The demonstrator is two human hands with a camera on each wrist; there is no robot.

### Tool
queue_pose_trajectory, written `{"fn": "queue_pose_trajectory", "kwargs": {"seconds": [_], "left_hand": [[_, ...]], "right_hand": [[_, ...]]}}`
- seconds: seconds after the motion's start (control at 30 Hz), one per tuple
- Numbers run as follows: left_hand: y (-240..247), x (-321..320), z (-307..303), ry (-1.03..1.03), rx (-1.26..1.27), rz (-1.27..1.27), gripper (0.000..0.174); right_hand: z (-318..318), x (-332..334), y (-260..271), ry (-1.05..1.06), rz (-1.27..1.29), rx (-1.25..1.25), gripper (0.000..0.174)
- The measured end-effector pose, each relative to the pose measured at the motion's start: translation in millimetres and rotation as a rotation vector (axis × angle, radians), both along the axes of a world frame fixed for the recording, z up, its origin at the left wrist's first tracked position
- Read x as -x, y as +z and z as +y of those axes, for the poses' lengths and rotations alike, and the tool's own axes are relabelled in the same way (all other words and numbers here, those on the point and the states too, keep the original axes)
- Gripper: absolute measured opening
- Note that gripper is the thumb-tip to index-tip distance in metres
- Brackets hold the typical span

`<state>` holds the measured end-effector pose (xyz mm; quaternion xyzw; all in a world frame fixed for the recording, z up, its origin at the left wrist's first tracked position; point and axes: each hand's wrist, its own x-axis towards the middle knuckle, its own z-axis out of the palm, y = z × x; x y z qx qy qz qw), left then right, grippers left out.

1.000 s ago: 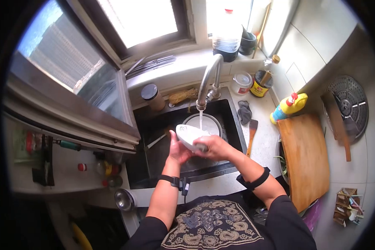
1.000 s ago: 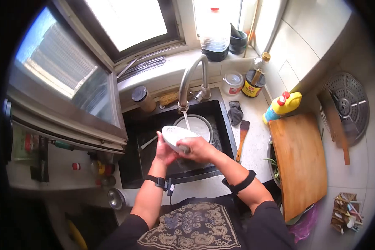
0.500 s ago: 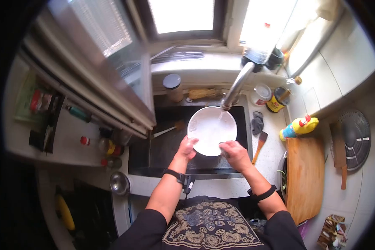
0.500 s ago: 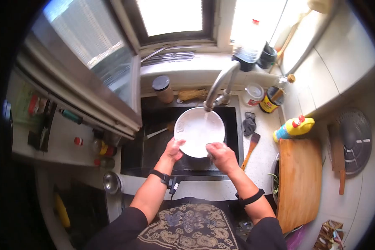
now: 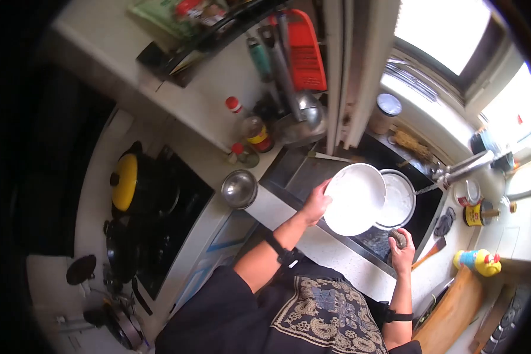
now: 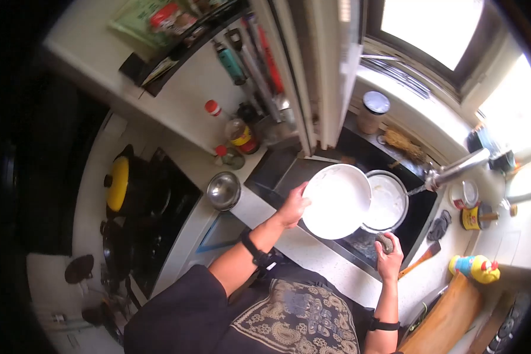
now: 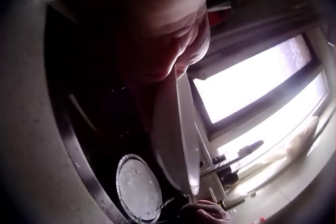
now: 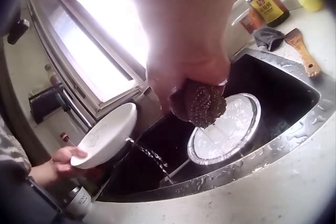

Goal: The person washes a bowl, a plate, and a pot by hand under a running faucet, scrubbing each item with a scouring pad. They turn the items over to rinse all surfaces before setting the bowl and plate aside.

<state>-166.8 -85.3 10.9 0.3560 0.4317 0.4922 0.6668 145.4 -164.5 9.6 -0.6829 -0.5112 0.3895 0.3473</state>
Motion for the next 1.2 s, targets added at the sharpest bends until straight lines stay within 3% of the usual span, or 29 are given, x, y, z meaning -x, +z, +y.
{"fn": "queue_pose_trajectory", "kwargs": {"seconds": [0.03,0.17,0.33,0.47,0.53,0.6,0.67,0.8,0.9,1.2], "left_hand": [[9,18,-17,0.033,0.063,-0.123,0.047],[14,86,-84,0.281,0.278,-0.396,0.045],[24,154,-165,0.651,0.324,-0.405,0.055],[43,177,-194,0.663,0.313,-0.357,0.061],[29,174,-202,0.647,0.416,-0.365,0.054],[0,168,-205,0.656,0.549,-0.333,0.033],[-14,152,-192,0.59,0.586,-0.363,0.028],[-33,145,-176,0.498,0.525,-0.466,0.035],[-46,148,-172,0.496,0.561,-0.435,0.039],[-68,156,-164,0.676,0.607,-0.278,0.05]], "right_hand": [[2,5,2,0.013,0.029,-0.003,0.033],[10,14,-8,0.088,0.092,-0.034,0.035],[21,30,-1,0.112,0.116,0.001,0.035],[31,46,8,0.117,0.15,0.072,0.036],[36,48,5,0.14,0.106,0.047,0.035],[40,50,-10,0.195,0.063,0.0,0.036],[41,61,4,0.176,0.173,0.085,0.035],[43,60,0,0.262,0.032,-0.009,0.036],[41,54,-7,0.238,0.057,0.056,0.036],[39,50,4,0.221,0.058,0.016,0.037]]}}
